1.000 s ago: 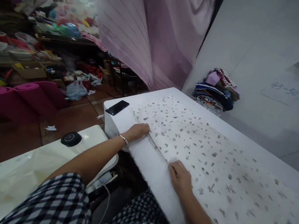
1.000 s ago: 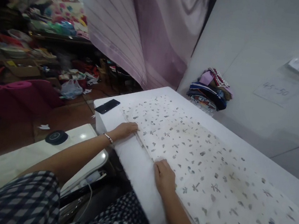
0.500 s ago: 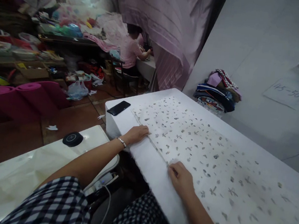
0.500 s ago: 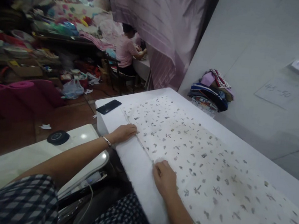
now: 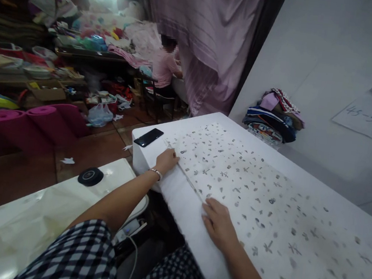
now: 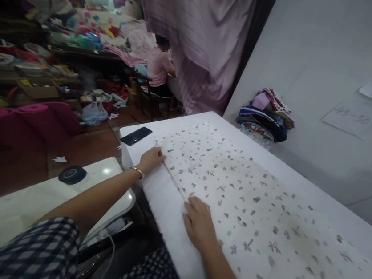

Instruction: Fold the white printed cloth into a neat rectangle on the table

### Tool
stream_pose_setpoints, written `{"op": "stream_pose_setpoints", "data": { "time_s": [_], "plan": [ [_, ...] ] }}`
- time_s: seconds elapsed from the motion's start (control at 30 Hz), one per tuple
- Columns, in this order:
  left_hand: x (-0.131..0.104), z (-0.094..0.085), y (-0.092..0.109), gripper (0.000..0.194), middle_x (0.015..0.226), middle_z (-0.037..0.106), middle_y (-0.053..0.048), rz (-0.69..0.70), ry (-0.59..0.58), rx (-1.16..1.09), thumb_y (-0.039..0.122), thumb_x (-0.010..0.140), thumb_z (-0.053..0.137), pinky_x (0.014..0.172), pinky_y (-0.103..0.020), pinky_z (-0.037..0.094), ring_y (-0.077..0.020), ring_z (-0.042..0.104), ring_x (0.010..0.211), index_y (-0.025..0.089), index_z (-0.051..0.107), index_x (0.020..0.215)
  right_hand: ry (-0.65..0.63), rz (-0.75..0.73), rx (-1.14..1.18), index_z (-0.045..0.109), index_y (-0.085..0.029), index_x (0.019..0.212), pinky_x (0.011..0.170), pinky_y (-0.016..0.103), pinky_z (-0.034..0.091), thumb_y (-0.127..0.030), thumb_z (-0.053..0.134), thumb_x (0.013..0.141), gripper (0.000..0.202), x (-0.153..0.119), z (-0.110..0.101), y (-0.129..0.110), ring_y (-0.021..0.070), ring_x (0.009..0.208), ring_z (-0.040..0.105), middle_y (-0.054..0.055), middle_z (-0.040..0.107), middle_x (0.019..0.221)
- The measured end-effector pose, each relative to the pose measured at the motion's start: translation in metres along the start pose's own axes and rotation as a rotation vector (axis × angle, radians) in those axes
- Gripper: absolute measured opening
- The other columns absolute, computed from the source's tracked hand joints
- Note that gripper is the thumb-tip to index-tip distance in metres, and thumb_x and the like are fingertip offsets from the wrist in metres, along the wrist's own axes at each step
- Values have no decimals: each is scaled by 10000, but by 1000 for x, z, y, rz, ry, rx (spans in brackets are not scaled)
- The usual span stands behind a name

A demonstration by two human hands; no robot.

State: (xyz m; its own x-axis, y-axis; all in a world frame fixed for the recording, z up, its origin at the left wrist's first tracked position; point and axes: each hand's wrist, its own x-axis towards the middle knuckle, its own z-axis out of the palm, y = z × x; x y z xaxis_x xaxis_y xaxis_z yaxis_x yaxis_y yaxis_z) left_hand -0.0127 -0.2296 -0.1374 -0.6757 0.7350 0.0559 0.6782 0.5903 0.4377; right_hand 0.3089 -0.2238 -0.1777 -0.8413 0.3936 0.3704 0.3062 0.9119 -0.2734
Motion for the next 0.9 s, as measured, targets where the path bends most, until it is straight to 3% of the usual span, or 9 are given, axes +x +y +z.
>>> {"op": "stream_pose_setpoints", "data": {
  "time_s": [0.13,0.27,0.6,0.9],
  "plan": [
    [14,-3,0,205,973,678,-98,-148,-7,3,378,790,563,726,-336,469,-260,628,927,200,603,883,-20,3,-24,612,-205,1197,982,440,436,-244,457,931,310,1,-2,-2,259,1251,482,113,560,1329],
    [23,-2,4,261,992,686,-123,-208,-35,-10,429,785,571,734,-353,476,-290,632,961,187,631,862,-38,3,-31,607,-209,1200,983,452,428,-238,448,933,312,2,-3,-3,267,1264,468,111,548,1346],
    [22,-5,-2,153,1011,690,-120,-244,14,-51,263,768,538,733,-345,476,-279,629,982,194,641,858,-10,3,-38,617,-208,1182,974,459,440,-228,445,934,303,0,-1,-3,261,1250,483,110,557,1335],
    [32,-3,-3,271,1068,676,-164,-271,7,-45,379,793,546,792,-381,473,-307,617,1036,168,635,937,-23,17,-37,622,-210,1167,988,455,427,-237,461,931,287,0,-2,-5,266,1258,475,99,552,1343]
  ]
}}
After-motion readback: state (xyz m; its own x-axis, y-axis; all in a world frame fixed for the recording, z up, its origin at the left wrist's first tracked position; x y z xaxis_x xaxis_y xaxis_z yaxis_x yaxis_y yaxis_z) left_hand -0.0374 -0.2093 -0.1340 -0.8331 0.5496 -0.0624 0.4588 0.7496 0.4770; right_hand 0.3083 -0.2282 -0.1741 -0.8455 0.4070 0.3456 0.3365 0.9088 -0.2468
